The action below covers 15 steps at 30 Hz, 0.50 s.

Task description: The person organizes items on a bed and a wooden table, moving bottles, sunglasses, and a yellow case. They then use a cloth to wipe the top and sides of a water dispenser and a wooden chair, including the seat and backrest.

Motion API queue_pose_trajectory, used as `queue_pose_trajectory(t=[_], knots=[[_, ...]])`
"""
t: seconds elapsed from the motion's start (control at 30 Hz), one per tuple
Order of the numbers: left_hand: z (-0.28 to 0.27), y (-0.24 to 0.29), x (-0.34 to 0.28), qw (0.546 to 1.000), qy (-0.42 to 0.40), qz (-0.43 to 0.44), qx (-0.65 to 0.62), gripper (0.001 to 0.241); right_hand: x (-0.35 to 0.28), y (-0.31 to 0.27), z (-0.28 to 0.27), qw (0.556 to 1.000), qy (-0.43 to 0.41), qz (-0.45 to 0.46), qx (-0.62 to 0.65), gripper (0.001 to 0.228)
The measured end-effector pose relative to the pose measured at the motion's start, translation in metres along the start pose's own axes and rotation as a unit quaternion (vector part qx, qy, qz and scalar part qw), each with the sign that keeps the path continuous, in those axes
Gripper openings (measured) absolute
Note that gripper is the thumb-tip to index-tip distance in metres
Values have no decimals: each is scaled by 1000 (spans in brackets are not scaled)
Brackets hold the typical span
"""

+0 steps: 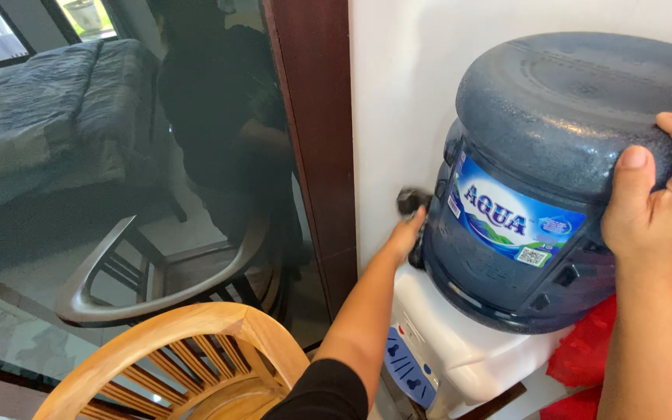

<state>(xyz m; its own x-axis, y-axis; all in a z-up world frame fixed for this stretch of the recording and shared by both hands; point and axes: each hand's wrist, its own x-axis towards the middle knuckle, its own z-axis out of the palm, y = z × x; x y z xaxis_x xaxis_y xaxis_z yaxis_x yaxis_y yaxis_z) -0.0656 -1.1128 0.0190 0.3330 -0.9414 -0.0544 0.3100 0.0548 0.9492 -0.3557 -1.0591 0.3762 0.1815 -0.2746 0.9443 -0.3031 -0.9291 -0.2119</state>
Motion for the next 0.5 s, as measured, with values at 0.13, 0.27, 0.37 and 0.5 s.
queue_pose_trajectory(t=[0.13,0.27,0.37,0.5], knots=[[10,-37,-75,997,77,-15,-26,78,-10,17,-3,998,0,-25,-55,34],[53,-4,-152,997,73,5,-36,73,-14,28,-8,992,2,-37,-122,34],[82,60,-179,890,113,384,220,78,-13,29,-9,991,4,-42,-128,36],[113,112,-191,782,76,483,386,83,-9,20,-12,987,-3,-46,-154,38]])
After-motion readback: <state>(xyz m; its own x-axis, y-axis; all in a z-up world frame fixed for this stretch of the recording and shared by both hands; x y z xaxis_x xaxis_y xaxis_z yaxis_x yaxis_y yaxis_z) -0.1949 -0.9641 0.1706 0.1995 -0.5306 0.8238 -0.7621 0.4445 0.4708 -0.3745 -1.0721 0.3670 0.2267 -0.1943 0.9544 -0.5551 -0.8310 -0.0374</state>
